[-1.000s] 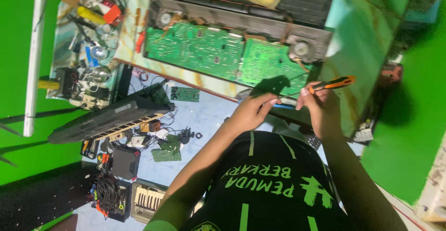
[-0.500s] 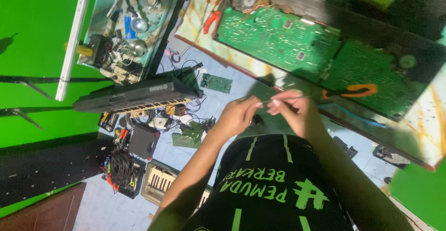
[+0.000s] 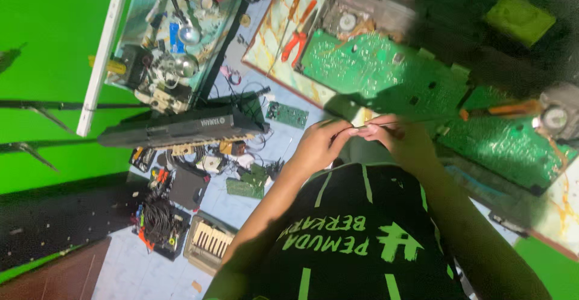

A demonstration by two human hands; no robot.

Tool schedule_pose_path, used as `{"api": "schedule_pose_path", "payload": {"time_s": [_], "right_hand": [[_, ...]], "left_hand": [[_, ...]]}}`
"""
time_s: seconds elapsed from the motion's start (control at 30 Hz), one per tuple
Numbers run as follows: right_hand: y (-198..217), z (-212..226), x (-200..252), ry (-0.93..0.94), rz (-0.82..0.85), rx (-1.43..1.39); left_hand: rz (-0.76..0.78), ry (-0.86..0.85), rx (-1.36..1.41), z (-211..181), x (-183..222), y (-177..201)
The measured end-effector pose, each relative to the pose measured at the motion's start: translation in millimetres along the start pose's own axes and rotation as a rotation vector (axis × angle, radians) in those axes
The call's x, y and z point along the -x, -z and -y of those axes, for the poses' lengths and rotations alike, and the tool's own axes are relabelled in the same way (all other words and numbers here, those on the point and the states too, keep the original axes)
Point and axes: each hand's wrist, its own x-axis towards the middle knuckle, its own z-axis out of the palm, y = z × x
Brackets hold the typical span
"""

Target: The person unscrews several screws from two circuit boards inside a keyboard casing using a screwdriver, then lifts the boards out of the casing, and wipes the interior of the casing with a sponge.

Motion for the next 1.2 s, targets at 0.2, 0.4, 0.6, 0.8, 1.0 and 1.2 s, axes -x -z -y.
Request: {"api": "schedule_pose_path", "payload": {"time_s": [0.2,0.4,0.6,0.8,1.0,1.2], "right_hand": [[28.0,17.0,-47.4,-0.075,-0.065,0.152],[39.2,26.9,-80.8,-0.101,-0.133,0.222],[36.1,19.3,-115.8,-0.081,-0.249,0.154],[18.6,-6.0,-150.7,-0.243,-0.566,0.464],[-12.0,-38.7,-167.1,-0.098,-0.782,0.386],[-32.9,-56.0,-176.8,0.208,-0.857,0.379]], "left_hand": [[0.012,-0.034,0.071,12.2,-61.3,4.9],[0.04,-0.039,0.115,36.2,-107.8,0.7],[0.155,-0.036,0.008,57.6,-157.0,6.5],[0.224,-0.079,-0.282,102.9,-203.8,17.2],[0.234,-0.293,-0.356,141.0,-228.7,15.3],[0.25,-0.306,-0.379,152.3,-237.7,13.8]]}}
